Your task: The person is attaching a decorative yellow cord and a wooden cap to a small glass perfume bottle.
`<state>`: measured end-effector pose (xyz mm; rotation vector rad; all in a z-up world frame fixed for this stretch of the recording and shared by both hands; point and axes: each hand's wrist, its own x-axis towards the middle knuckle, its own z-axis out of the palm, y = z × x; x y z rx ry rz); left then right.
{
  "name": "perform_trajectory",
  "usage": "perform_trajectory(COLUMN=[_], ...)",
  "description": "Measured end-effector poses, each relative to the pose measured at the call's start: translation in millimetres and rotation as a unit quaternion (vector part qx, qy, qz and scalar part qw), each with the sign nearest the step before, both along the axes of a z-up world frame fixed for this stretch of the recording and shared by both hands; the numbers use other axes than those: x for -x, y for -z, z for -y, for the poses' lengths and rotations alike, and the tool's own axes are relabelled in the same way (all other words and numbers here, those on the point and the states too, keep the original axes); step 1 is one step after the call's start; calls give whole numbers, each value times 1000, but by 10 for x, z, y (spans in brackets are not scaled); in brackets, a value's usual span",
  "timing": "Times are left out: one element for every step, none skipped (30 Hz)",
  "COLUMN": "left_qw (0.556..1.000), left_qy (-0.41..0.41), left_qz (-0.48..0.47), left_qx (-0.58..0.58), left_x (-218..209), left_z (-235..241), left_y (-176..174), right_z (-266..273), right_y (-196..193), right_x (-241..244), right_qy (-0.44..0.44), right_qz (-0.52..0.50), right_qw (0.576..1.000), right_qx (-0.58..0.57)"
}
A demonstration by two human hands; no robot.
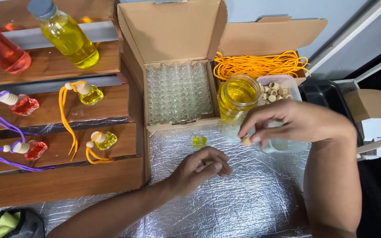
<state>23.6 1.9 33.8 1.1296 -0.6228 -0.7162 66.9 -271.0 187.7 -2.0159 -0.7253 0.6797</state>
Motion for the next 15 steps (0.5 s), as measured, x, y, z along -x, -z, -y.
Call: perform_trajectory(left_qw=[1000, 999, 994, 994, 992, 990, 990, 991, 991, 991, 990, 990, 990, 990, 989], left_qy=[-1, 6, 14, 13, 17, 22, 23, 18, 13, 13, 12, 10, 9, 23, 37], left_qz=[-1, -41, -81, -82, -95, -110, -112, -110, -107, -110, -113, -113, -114, -102, -90], left_qx=[0, 35, 71, 71, 76, 81, 81, 80, 79, 79, 83, 87, 86, 98, 109], left_x=[-19, -21, -23, -19, -16, -5, -25, -31, -38, -36, -35, -54, -63, -56, -48], left_z=[23, 35, 47, 42, 40, 40, 32, 28, 26, 33, 40, 45, 35, 24, 15], left_y=[40, 83, 126, 131, 135, 138, 163, 197, 233, 271, 304, 333, 304, 274, 241], right_z=[-158, -323, -488, -567, -644, -718, -741, -761, -779, -797, -816, -835, -711, -590, -468], right_y=[4, 18, 29, 103, 176, 249, 240, 242, 246, 172, 93, 9, 6, 1, -7], right_x=[20, 49, 78, 87, 95, 113, 105, 102, 99, 131, 162, 173, 189, 213, 237], right_qy=[-1, 2, 6, 5, -13, -30, -30, -29, -28, -28, -6, 16, 15, 16, 17], right_qz=[-1, -2, -3, -3, -4, -7, -9, -15, -22, -25, -20, -14, -14, 34, 81], right_qw=[1000, 999, 996, 996, 992, 986, 986, 981, 975, 975, 973, 969, 970, 976, 979], right_qx=[0, 44, 87, 87, 125, 163, 162, 191, 219, 218, 232, 245, 244, 215, 186])
